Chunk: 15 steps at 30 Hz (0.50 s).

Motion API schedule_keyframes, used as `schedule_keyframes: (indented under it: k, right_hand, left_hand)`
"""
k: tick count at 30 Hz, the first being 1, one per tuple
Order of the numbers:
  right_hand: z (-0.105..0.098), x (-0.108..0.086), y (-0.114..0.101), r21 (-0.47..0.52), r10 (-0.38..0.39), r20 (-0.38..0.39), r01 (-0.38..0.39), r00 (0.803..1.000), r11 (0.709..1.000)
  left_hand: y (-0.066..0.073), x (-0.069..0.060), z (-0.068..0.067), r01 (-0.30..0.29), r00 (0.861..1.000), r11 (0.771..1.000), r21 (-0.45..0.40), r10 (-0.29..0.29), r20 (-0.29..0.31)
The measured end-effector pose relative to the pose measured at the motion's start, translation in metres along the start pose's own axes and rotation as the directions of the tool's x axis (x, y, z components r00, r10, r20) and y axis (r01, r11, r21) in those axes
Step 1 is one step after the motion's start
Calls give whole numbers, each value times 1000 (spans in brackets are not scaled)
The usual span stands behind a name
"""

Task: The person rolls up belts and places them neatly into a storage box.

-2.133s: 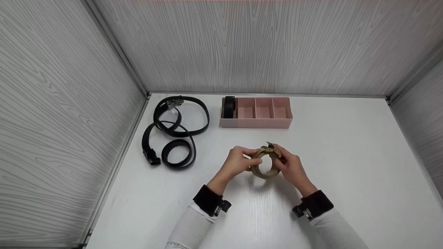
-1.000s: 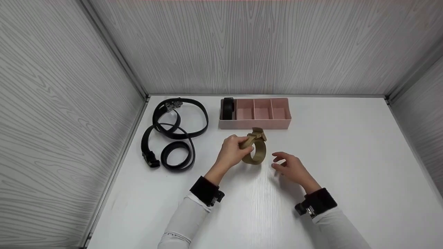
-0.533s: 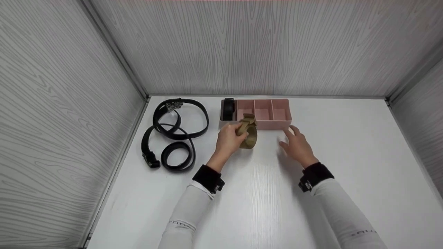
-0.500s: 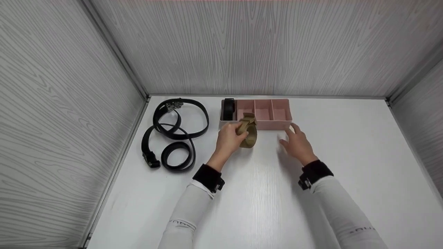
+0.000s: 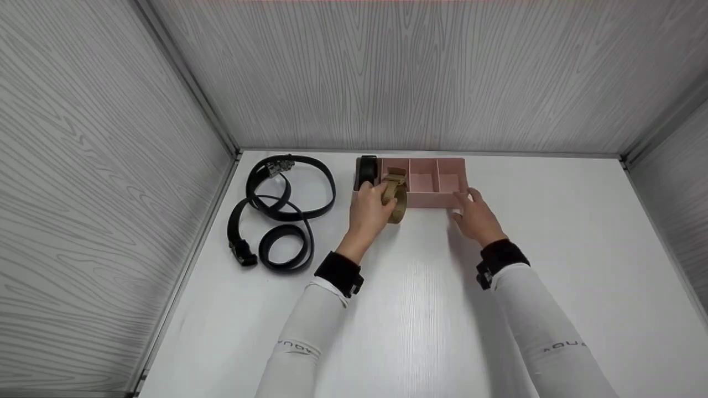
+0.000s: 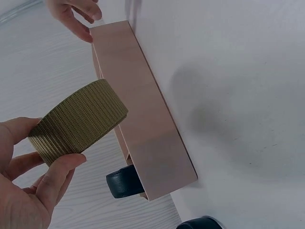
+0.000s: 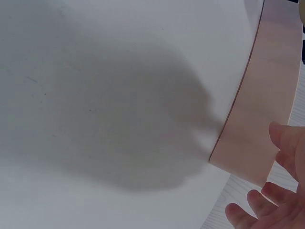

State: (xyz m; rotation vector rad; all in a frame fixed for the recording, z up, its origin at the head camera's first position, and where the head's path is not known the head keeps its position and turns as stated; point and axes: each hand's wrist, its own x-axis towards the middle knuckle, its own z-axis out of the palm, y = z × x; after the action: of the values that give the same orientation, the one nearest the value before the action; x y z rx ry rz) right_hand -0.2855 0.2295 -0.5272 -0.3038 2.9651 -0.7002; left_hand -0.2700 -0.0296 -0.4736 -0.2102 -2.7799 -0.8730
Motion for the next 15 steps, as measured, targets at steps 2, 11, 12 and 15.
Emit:
schedule_keyframes:
  k: [2, 11, 12, 15]
  right_hand:
    - [1, -1, 1, 14, -23, -29, 23, 999, 1000]
    - [8, -12, 16, 53, -99, -124, 106, 987, 993]
    - [9, -15, 18, 51, -104, -124, 111, 987, 993]
    - [10, -22, 25, 44, -126, -123, 132, 984, 990]
  left_hand:
    - [1, 1, 1, -10, 1000, 1000, 18, 10, -6]
    - [5, 4, 1, -21, 999, 999, 28, 22, -27]
    - [5, 4, 0, -22, 999, 999, 26, 23, -27]
    - [6, 6, -1, -26, 999, 999, 31, 27, -33]
